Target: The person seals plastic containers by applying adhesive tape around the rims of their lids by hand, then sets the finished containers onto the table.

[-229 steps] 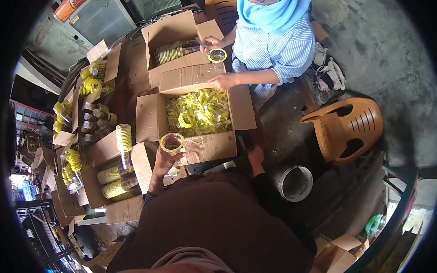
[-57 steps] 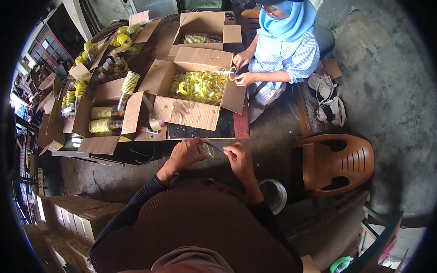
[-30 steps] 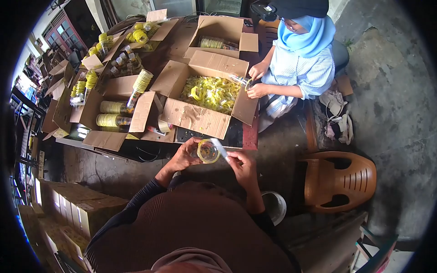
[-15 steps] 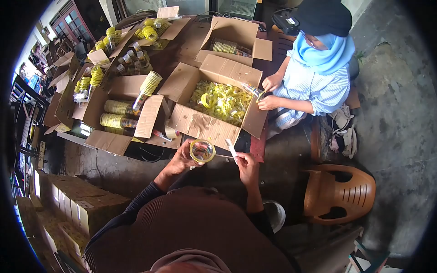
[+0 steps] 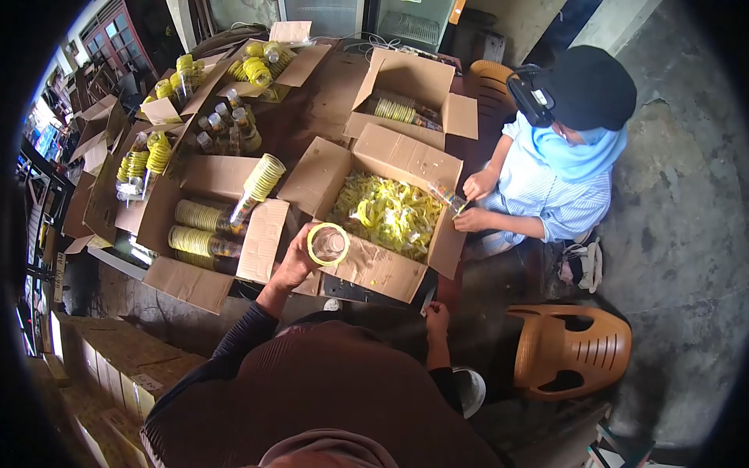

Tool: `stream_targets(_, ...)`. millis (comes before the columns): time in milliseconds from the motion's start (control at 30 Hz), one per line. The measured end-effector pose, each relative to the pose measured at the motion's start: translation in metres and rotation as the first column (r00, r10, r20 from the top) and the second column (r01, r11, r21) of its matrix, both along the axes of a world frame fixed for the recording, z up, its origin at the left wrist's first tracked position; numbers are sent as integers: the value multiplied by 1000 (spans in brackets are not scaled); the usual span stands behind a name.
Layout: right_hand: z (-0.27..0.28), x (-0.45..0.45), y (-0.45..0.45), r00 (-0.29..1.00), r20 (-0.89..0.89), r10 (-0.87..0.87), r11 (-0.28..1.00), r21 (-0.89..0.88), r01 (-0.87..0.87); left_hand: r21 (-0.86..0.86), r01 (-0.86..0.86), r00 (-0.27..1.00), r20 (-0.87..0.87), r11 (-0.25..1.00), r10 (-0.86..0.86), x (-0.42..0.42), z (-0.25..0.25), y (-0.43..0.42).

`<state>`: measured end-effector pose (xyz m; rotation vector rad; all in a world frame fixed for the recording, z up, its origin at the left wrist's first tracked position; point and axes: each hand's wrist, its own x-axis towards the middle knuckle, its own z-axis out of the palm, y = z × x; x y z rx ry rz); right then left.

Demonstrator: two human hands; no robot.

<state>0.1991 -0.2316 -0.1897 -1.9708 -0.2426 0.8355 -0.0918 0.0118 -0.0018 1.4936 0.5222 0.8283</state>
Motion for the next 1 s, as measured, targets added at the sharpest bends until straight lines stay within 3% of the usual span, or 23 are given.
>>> stream_targets(133, 1, -14, 23, 998, 52, -23, 979, -203, 34, -14, -129, 991, 28, 992, 129, -6, 1, 32)
stream_targets(267, 2, -22, 34, 999, 24, -39, 968, -246, 44, -196, -92, 983, 138, 976, 121, -20, -2, 66)
stream_targets(300, -3, -22, 34, 999, 36, -35, 970, -240, 43, -123, -125, 977, 159, 985, 144, -22, -2, 74)
stream_targets(333, -8, -22, 33, 998, 48, -33, 971, -235, 44, -241, -104, 962, 221, 965, 159, -24, -1, 78)
stream_targets(433, -20, -21, 29, 985, 174, 2, 977, -209, 35, -212, -163, 959, 196, 964, 205, -30, 3, 95)
stream_targets(533, -13, -28, 27, 993, 106, -57, 987, -147, 72, 4, -249, 964, 101, 968, 247, -37, 1, 119)
stream_targets(633, 1, -36, 31, 994, 83, -71, 985, -151, 83, 32, -309, 941, 158, 951, 300, -46, 11, 143)
stream_targets(667, 0, -37, 33, 994, 80, -71, 986, -147, 83, -71, -282, 938, 191, 957, 290, -49, 19, 151)
stream_targets(733, -4, -33, 34, 978, 210, -13, 985, -167, 49, 107, -336, 922, 240, 936, 304, -55, 17, 177)
stream_targets(800, -15, -26, 35, 981, 193, -34, 989, -134, 61, 192, -405, 914, 117, 894, 389, -58, 29, 191)
stream_targets(867, -11, -28, 42, 983, 176, -47, 993, -101, 66, 228, -370, 929, 77, 901, 362, -60, 13, 221)
stream_targets(933, 22, -34, 58, 987, 45, -155, 967, -196, 161, 475, -372, 880, -94, 798, 466, -58, 13, 235)
stream_targets(1000, 20, -28, 58, 992, 64, -111, 970, -212, 122, 587, -299, 883, -129, 752, 451, -53, 4, 250)
